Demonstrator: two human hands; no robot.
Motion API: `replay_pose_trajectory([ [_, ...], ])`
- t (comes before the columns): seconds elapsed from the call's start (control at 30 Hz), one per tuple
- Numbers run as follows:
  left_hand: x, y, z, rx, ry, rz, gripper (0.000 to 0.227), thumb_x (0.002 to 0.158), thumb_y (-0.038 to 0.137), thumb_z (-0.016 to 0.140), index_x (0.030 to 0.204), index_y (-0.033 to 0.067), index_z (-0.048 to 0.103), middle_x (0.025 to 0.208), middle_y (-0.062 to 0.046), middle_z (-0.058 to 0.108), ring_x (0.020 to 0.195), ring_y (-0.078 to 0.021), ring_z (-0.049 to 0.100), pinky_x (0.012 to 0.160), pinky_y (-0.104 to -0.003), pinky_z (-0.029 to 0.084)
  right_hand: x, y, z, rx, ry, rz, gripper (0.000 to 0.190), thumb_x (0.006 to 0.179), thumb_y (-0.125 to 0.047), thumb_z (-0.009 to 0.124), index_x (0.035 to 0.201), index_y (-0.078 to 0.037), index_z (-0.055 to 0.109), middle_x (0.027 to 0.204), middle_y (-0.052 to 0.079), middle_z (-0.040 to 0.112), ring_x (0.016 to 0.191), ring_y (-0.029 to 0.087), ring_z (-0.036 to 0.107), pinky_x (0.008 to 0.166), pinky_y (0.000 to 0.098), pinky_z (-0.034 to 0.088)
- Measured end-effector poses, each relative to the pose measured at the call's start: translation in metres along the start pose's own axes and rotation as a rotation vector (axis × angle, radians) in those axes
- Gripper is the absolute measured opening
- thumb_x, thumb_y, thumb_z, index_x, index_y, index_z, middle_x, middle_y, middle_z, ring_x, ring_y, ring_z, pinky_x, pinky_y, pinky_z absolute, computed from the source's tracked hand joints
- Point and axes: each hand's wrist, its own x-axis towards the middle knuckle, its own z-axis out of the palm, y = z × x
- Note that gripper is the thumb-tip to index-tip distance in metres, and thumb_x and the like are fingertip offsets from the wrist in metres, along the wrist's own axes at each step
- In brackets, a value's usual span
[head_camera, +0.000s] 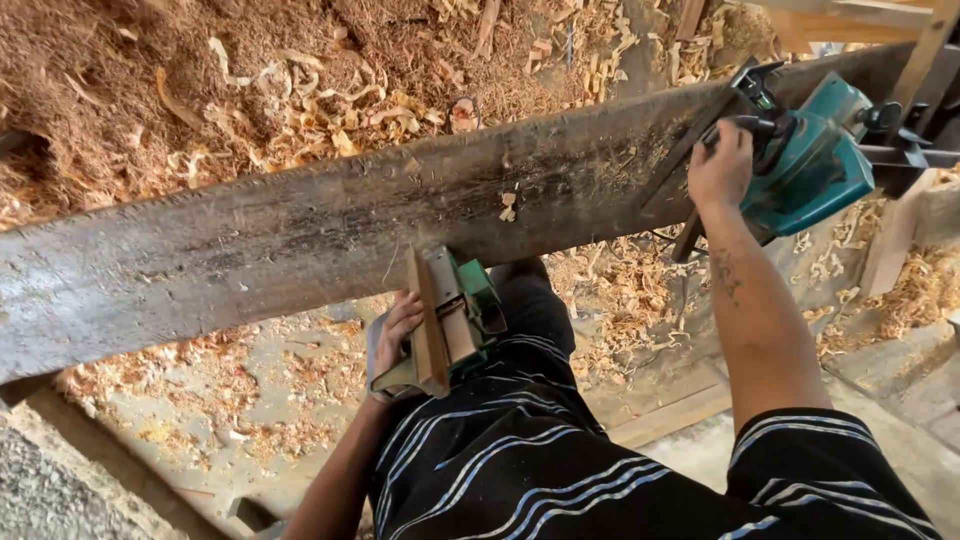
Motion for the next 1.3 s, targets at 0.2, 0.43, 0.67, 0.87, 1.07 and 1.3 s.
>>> replay_pose_trajectory([
  [0.2, -0.006, 0.002, 0.005, 0.294, 0.049, 0.002, 0.044, 0.099, 0.025, 0.073, 0.133, 0.005, 0.053, 0.141, -0.019, 0.06, 0.142, -0.0395, 0.054, 0.119, -0.05, 0.046, 0.072, -0.02, 0.022, -0.375, -0.017, -0.038, 0.077, 0.089, -0.039, 0.085, 0.143, 0.0, 0.046, 0.128, 0.025, 0.06, 0.121, 0.048, 0.047, 0.1, 0.0619, 0.034],
  [0.43, -0.014, -0.01, 0.017, 0.189, 0.154, -0.002, 0.038, 0.1, 0.019, 0.067, 0.133, 0.0037, 0.057, 0.142, -0.021, 0.061, 0.143, -0.0395, 0.056, 0.122, -0.054, 0.045, 0.149, 0.073, 0.091, 0.068, 0.043, 0.201, 0.08, 0.077, -0.018, 0.085, 0.139, -0.002, 0.036, 0.127, 0.02, 0.063, 0.114, 0.036, 0.063, 0.097, 0.0484, 0.05],
  [0.67, 0.006, 0.008, 0.017, 0.065, 0.128, 0.001, 0.053, 0.096, 0.03, 0.07, 0.137, 0.0014, 0.054, 0.145, -0.021, 0.057, 0.146, -0.0392, 0.051, 0.126, -0.051, 0.038, 0.108, -0.014, 0.04, 0.929, -0.078, 0.063, 0.026, 0.104, -0.008, 0.066, 0.13, -0.003, 0.059, 0.107, 0.008, 0.069, 0.082, 0.015, 0.065, 0.071, 0.0327, 0.062],
  [0.87, 0.017, 0.027, 0.008, 0.124, 0.078, -0.02, 0.063, 0.09, 0.032, 0.073, 0.141, 0.0027, 0.051, 0.148, -0.02, 0.054, 0.148, -0.0384, 0.048, 0.123, -0.049, 0.04, -0.05, -0.177, -0.06, 1.011, 0.041, -0.193, 0.087, 0.11, 0.0, 0.062, 0.159, -0.014, -0.008, 0.12, 0.015, 0.069, 0.094, 0.015, 0.064, 0.075, 0.0257, 0.057],
  [1.07, 0.021, 0.026, 0.004, 0.044, -0.002, -0.066, 0.072, 0.087, 0.037, 0.079, 0.144, 0.0051, 0.051, 0.152, -0.018, 0.052, 0.15, -0.0385, 0.047, 0.122, -0.046, 0.044, -0.151, -0.238, -0.04, 1.054, 0.127, -0.22, 0.075, 0.119, 0.0, 0.065, 0.164, -0.027, 0.011, 0.145, 0.022, 0.057, 0.092, 0.021, 0.071, 0.067, 0.0311, 0.065],
  [1.3, 0.024, 0.011, 0.0, -0.007, -0.014, 0.016, 0.075, 0.088, 0.043, 0.073, 0.147, 0.0035, 0.049, 0.152, -0.019, 0.05, 0.15, -0.0385, 0.045, 0.122, -0.047, 0.041, -0.206, -0.231, -0.025, 1.145, 0.019, -0.16, 0.057, 0.123, -0.011, 0.059, 0.158, -0.026, 0.017, 0.111, 0.014, 0.066, 0.074, 0.012, 0.056, 0.055, 0.0236, 0.045],
])
